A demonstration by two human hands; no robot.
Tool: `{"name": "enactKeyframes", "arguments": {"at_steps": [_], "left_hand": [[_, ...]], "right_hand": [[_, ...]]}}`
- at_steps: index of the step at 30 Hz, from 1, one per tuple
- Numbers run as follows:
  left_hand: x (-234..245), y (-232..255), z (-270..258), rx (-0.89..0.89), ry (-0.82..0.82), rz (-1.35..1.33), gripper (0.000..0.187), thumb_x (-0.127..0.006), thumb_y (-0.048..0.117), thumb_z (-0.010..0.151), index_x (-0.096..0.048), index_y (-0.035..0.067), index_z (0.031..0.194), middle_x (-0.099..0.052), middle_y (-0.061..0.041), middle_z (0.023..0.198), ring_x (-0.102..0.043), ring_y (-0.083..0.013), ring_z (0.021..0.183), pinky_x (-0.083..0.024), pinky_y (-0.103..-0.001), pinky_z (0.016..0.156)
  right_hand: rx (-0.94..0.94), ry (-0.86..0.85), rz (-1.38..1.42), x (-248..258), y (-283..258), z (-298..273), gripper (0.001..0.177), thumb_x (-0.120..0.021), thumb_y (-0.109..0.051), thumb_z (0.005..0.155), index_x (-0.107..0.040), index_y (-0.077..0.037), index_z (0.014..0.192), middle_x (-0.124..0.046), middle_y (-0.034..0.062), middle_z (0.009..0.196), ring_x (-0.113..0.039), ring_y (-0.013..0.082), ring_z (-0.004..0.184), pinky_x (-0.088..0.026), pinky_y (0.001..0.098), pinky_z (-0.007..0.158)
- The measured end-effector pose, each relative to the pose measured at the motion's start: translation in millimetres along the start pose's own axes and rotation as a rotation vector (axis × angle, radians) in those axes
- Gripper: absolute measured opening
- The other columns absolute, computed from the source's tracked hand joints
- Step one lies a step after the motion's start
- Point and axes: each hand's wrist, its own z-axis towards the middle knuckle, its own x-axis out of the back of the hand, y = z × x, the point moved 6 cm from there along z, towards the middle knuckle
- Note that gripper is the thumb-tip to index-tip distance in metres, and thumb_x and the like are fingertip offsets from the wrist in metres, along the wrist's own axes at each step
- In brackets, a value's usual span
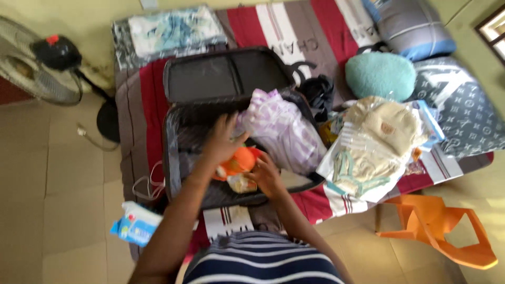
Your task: Pack baby items and toiletries into a suitcase.
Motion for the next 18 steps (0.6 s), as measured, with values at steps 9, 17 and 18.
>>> {"name": "enactKeyframes", "arguments": {"at_steps": [9,17,18], "left_hand": [[-92,-121,-74,0.657,0.188,-0.067,0.064,-0.036,0.059,0.103,-0.069,0.005,0.105,-0.074,-0.021,0.090,-0.071,-0.0409,0.087,-0.054,-0.051,0.076],[-41,-70,-24,0.258,0.082,-0.423,0.050,-0.069,0.045,0.093,-0.068,0.005,0.123,-0.074,-0.011,0.116,-0.072,-0.0224,0.107,-0.055,-0.035,0.092],[-25,-46,-27,0.237,-0.026,-0.364,0.053,-0.075,0.043,0.089,-0.066,0.005,0.125,-0.073,-0.008,0.118,-0.072,-0.0193,0.107,-0.056,-0.034,0.092]], "right_hand": [[-0.188,0.408,-0.223,6,72,15,0.038,-0.057,-0.020,0.102,-0.056,0.001,0.133,-0.067,0.0129,0.122,-0.066,0.0250,0.114,-0.053,0.0417,0.099],[-0.102,0.212,-0.376,-34,19,26,0.044,-0.059,-0.013,0.092,-0.054,-0.004,0.135,-0.064,0.0111,0.129,-0.063,0.0260,0.121,-0.050,0.0429,0.105],[-0.069,0.219,-0.354,-32,6,23,0.045,-0.057,-0.019,0.093,-0.055,-0.002,0.134,-0.065,0.0119,0.130,-0.063,0.0264,0.122,-0.050,0.0438,0.106]]}}
